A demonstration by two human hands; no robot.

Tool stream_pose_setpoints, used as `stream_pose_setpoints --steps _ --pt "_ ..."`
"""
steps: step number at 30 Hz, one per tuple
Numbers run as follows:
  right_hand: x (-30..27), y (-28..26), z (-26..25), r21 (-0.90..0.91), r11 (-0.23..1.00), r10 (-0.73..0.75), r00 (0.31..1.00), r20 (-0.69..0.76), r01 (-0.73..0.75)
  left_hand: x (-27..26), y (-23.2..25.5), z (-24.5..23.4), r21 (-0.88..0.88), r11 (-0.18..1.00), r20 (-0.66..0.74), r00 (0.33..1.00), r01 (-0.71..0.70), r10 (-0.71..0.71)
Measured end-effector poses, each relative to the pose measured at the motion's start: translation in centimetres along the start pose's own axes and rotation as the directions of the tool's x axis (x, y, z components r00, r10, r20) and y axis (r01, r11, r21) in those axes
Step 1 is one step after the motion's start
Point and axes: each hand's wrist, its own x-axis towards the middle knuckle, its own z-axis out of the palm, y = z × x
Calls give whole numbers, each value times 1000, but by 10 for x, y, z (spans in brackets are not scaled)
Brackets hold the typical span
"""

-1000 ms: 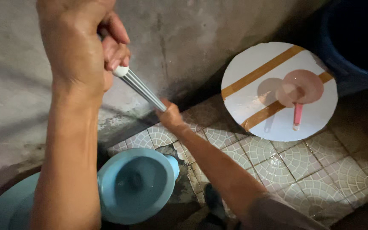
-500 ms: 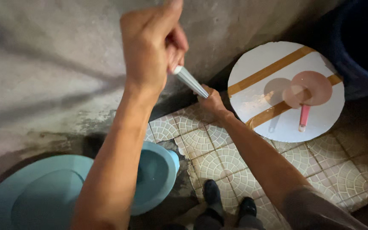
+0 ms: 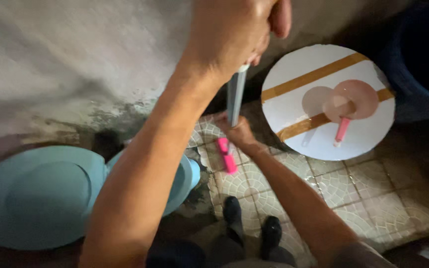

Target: The person mops a tiled bathroom floor using a pink flat mop. They repeatedly dip the mop into a blue bucket, wring it, and scrub the floor around a toilet and a small round table. A pink scoop is briefly used to pour water from the bucket onto the floor.

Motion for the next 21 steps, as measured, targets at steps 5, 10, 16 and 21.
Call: stream_pose_setpoints --steps 5,10,16,21 --pt "-55 -4 -122 -21 987 160 986 -52 -161 2 8 66 -251 965 92 994 75 -53" --pt "-87 -24 -148 -44 904 419 903 -99 -425 -7 12 97 -212 977 92 996 5 14" --pt "-82 -45 -84 85 962 262 965 2 -261 -5 27 106 103 993 92 994 -62 53" --pt "-92 -50 -92 151 954 240 961 139 -260 0 49 154 100 995 96 995 -24 14"
